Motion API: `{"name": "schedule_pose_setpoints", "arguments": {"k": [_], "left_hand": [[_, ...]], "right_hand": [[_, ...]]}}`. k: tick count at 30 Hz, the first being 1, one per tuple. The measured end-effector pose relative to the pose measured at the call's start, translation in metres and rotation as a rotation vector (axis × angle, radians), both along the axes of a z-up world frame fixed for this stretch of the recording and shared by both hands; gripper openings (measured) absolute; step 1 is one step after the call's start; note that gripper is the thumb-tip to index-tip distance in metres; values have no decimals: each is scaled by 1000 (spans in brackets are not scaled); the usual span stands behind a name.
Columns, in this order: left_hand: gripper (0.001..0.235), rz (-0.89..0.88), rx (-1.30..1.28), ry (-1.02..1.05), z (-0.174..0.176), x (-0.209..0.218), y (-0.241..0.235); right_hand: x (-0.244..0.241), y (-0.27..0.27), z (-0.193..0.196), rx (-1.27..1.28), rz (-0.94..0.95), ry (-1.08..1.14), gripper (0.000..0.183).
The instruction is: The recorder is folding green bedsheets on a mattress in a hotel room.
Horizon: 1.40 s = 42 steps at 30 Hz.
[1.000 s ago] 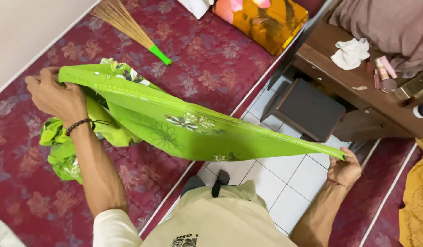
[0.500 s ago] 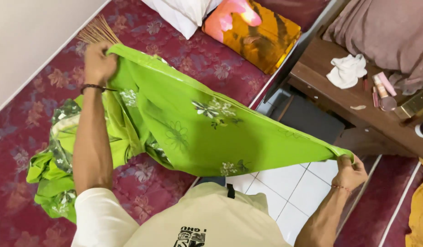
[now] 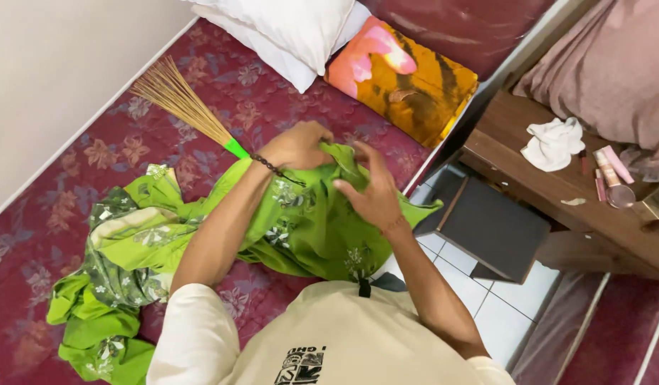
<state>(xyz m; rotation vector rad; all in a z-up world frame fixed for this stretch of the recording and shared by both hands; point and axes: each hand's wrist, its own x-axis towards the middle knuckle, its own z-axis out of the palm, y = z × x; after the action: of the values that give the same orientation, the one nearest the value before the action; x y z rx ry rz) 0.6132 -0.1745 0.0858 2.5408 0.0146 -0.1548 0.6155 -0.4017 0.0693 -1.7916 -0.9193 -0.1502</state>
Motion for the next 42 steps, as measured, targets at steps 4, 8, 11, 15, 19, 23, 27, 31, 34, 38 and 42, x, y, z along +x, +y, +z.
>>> {"name": "schedule_pose_setpoints", "arguments": {"k": [4,8,11,15,19,23,27,31,34,38,42], "left_hand": [[36,-21,-37,73,22,-26,18],[37,156,143,9,29,-45,24],[36,279,245,-153,24,-49,27],[30,412,215,-433,16,-51,15],[33,410,184,-631,-8,-68,-18],[40,252,158,-1001,-15,-103,-84],[31,86,-152,-947,-85,-124,-145],[30,335,-401,-798,-151,-74,-142],[38,447,-632,-813,-214,-44,-123],[39,337,-496,-755,-238,-31,-121],[41,219,-364,-690,-255,-31,-113]], "right_hand": [[37,22,-56,-88,27,168,34],[52,29,-38,-127,64,38,37],[57,32,-3,-296,25,156,32],[69,19,14,-169,105,174,34],[67,10,0,-95,-156,-84,41],[52,-6,-16,69,-389,-207,23],[32,-29,-14,83,-372,-309,24],[13,-37,-12,81,-314,-300,24],[-4,-45,-3,-161,-51,-231,41],[-32,-34,-16,-275,109,-212,41],[-45,-26,-29,-350,186,-185,44]]}}
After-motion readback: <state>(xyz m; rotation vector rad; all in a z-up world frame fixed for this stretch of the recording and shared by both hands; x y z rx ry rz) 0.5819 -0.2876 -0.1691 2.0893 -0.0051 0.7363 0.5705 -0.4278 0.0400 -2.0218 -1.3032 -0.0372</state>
